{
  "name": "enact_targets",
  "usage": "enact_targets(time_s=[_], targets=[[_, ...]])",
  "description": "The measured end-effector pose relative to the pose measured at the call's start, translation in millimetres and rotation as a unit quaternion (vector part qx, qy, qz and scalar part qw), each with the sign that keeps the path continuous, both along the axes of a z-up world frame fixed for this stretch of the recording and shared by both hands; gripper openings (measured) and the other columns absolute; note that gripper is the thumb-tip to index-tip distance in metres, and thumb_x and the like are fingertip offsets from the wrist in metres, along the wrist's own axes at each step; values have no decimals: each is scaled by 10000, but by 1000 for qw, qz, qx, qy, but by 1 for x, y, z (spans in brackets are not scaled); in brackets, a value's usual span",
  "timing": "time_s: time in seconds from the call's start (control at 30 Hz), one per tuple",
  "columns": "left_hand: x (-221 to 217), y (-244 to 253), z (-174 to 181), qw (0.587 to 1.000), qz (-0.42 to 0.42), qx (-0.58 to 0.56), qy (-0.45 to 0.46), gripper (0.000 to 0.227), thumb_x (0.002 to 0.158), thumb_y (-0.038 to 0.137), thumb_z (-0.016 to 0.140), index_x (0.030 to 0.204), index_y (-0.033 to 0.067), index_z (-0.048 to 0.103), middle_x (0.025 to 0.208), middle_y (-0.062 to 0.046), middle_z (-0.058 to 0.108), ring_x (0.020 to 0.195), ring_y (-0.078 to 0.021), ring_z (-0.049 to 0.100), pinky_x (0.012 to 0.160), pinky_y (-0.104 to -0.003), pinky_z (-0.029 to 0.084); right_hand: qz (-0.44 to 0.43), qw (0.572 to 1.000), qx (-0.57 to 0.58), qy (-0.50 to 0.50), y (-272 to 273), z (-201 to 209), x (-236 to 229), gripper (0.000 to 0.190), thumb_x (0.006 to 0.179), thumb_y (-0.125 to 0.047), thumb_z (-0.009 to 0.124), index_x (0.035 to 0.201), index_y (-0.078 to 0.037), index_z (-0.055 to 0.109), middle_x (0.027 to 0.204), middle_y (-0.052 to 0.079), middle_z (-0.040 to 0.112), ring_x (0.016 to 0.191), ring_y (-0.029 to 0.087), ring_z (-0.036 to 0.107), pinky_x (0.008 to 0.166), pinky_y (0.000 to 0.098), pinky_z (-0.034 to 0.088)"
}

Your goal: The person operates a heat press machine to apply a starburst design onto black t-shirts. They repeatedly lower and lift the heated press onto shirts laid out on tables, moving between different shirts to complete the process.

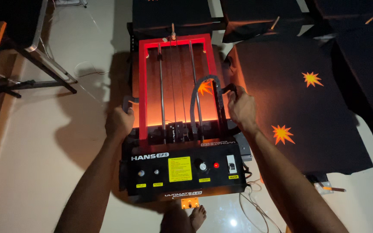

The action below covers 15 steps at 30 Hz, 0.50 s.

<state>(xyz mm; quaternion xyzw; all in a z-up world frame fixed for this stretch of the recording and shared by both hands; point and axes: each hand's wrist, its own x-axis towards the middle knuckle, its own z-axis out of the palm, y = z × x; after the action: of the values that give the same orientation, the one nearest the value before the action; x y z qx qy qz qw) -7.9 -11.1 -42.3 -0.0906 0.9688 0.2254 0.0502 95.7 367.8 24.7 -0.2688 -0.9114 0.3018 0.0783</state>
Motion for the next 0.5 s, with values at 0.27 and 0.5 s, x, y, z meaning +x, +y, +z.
enact_targets(time_s=[0.27, 0.5], targets=[[-4, -3, -9, 1000, -6, -6, -3, 433, 975, 398, 587, 1210, 61, 725, 968, -203, 757, 1017, -415, 734, 848, -544, 589, 4, 1000, -11, 11, 3, -2, -2, 469, 1026, -323, 482, 1406, -84, 617, 1058, 374, 697, 1066, 556, 658, 874, 619, 535], [4, 1, 3, 1000, -18, 13, 14, 406, 975, 369, 595, 1126, 24, 746, 929, -238, 744, 992, -452, 728, 824, -557, 588, 1, 1000, -4, 9, 11, -16, -11, 446, 1021, -315, 496, 1402, -123, 628, 1054, 347, 708, 1078, 523, 666, 895, 595, 548]])
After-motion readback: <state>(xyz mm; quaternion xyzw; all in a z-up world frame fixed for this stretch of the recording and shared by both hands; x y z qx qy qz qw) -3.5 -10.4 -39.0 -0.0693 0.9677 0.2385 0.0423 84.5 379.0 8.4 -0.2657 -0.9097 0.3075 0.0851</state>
